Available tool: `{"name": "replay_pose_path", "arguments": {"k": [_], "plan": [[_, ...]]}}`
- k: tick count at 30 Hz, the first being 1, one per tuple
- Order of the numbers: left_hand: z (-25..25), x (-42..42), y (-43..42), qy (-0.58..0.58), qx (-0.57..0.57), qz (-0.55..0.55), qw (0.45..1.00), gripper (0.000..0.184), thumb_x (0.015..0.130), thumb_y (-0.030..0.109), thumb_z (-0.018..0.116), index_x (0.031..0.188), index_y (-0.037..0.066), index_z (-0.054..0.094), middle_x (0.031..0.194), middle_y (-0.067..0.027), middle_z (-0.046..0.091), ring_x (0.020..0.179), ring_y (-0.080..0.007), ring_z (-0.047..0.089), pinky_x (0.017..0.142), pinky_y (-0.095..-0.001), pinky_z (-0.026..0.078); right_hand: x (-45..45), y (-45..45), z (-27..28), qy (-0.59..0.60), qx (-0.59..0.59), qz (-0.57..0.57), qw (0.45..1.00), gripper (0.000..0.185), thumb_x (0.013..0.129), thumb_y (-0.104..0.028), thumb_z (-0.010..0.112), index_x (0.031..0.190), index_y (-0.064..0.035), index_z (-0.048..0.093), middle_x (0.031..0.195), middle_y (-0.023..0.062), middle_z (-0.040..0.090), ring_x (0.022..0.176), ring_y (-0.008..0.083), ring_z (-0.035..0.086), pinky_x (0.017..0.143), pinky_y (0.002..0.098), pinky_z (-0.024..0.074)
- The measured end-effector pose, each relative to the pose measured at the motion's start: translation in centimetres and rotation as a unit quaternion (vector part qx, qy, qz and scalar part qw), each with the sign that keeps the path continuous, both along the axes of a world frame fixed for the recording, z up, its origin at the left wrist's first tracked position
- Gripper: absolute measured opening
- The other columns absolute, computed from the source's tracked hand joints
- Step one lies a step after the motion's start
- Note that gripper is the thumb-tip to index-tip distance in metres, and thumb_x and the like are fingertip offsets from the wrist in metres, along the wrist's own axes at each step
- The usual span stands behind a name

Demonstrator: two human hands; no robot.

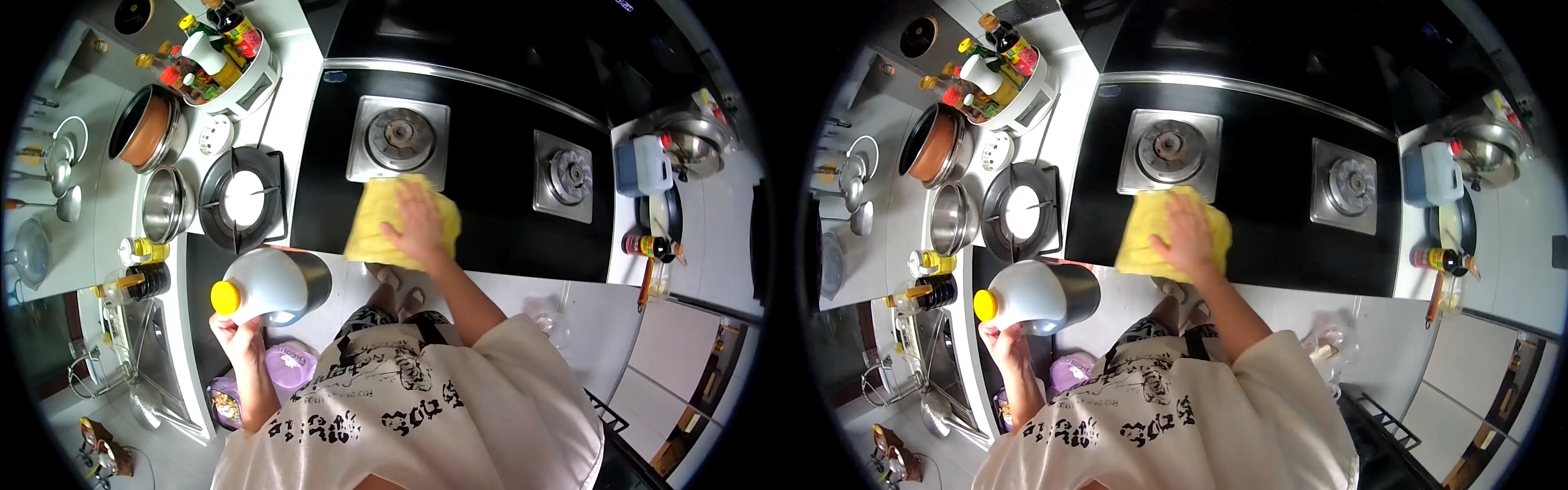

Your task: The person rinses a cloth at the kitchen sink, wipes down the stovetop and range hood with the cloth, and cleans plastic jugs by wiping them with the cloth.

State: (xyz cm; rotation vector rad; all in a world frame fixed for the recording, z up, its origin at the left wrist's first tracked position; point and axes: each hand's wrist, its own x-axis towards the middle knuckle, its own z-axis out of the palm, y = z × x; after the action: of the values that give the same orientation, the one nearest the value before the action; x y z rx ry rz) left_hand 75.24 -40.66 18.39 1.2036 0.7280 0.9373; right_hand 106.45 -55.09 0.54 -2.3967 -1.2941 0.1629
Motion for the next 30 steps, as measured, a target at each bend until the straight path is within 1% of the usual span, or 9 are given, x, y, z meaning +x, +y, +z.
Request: {"name": "replay_pose_path", "arguments": {"k": [2,4,8,12,15,18,20,23,30], "plan": [[-0.3,-0.6,-0.6,-0.009,0.007,-0.017,1.0,0.019,0.067,-0.008,0.062,0.085,-0.001,0.064,0.08,-0.0037,0.065,0.069,-0.0091,0.059,0.066,-0.0219,0.044,1.5,-4.8,2.1,-0.001,-0.093,-0.073,0.993,0.08,0.084,-0.05,0.06,0.144,-0.0023,0.036,0.15,0.0163,0.035,0.143,0.0339,0.024,0.118,0.0501,0.0132],[0.3,-1.0,-1.6,0.0,0.019,-0.019,1.0,0.017,0.067,-0.007,0.06,0.082,-0.001,0.065,0.078,-0.0044,0.066,0.068,-0.0088,0.06,0.065,-0.021,0.044,2.5,-10.6,-1.8,-0.075,-0.061,-0.149,0.984,0.079,0.084,-0.048,0.061,0.143,-0.0011,0.037,0.149,0.019,0.035,0.143,0.0351,0.023,0.117,0.0516,0.0132],[1.1,-2.2,-3.1,0.005,0.031,-0.008,0.999,0.016,0.067,-0.006,0.059,0.081,-0.002,0.066,0.079,-0.0051,0.067,0.067,-0.0086,0.06,0.064,-0.0206,0.044,4.4,-22.1,-2.6,-0.127,-0.095,-0.305,0.939,0.086,0.086,-0.055,0.055,0.148,-0.0025,0.029,0.152,0.0224,0.029,0.143,0.0382,0.022,0.116,0.0527,0.0127],[1.4,-4.7,-3.5,0.005,0.02,-0.027,0.999,0.016,0.067,-0.005,0.06,0.081,-0.002,0.067,0.078,-0.0048,0.068,0.066,-0.0089,0.061,0.065,-0.0213,0.045,5.4,-26.0,-3.2,-0.1,-0.132,-0.447,0.879,0.087,0.089,-0.057,0.05,0.151,-0.0026,0.021,0.155,0.022,0.022,0.145,0.0369,0.016,0.116,0.054,0.0088],[1.5,-5.2,-3.3,0.031,0.024,-0.018,0.999,0.016,0.067,-0.005,0.06,0.081,-0.003,0.068,0.075,-0.0038,0.067,0.066,-0.0087,0.06,0.065,-0.0217,0.045,4.4,-22.5,-6.1,-0.211,-0.112,-0.409,0.88,0.086,0.088,-0.055,0.052,0.149,-0.0001,0.024,0.152,0.0223,0.027,0.143,0.0396,0.019,0.115,0.0568,0.0109],[1.5,-5.2,-1.9,0.027,0.015,-0.06,0.998,0.017,0.067,-0.005,0.061,0.082,-0.003,0.068,0.076,-0.0036,0.068,0.066,-0.0082,0.06,0.064,-0.0215,0.044,-0.3,-12.4,-3.3,-0.115,0.037,-0.208,0.971,0.073,0.083,-0.041,0.063,0.138,0.0022,0.041,0.14,0.0242,0.043,0.136,0.0441,0.031,0.114,0.0581,0.0167],[1.4,-4.8,-0.5,0.023,0.011,-0.072,0.997,0.016,0.067,-0.004,0.062,0.082,-0.003,0.068,0.078,-0.0037,0.068,0.066,-0.0085,0.06,0.065,-0.0219,0.044,-3.3,-4.0,1.3,-0.033,-0.004,-0.138,0.99,0.069,0.083,-0.039,0.063,0.136,0.0004,0.045,0.141,0.0203,0.044,0.137,0.0394,0.032,0.116,0.0532,0.016],[1.8,-3.4,1.3,0.011,-0.002,-0.081,0.997,0.017,0.065,-0.004,0.065,0.082,-0.003,0.067,0.079,-0.0039,0.068,0.068,-0.0096,0.06,0.066,-0.023,0.045,-5.7,5.3,-0.4,-0.042,-0.021,-0.014,0.999,0.07,0.089,-0.047,0.051,0.142,-0.0024,0.041,0.149,0.0142,0.037,0.141,0.0333,0.027,0.118,0.0523,0.0092],[2.9,0.9,6.5,-0.003,-0.017,-0.135,0.991,0.017,0.063,-0.006,0.064,0.08,-0.004,0.066,0.076,-0.0048,0.066,0.067,-0.0105,0.06,0.064,-0.0234,0.046,-5.8,11.2,-0.3,-0.004,0.028,0.049,0.998,0.067,0.085,-0.043,0.06,0.134,-0.0001,0.047,0.142,0.0153,0.043,0.137,0.0313,0.033,0.117,0.0459,0.0178]]}}
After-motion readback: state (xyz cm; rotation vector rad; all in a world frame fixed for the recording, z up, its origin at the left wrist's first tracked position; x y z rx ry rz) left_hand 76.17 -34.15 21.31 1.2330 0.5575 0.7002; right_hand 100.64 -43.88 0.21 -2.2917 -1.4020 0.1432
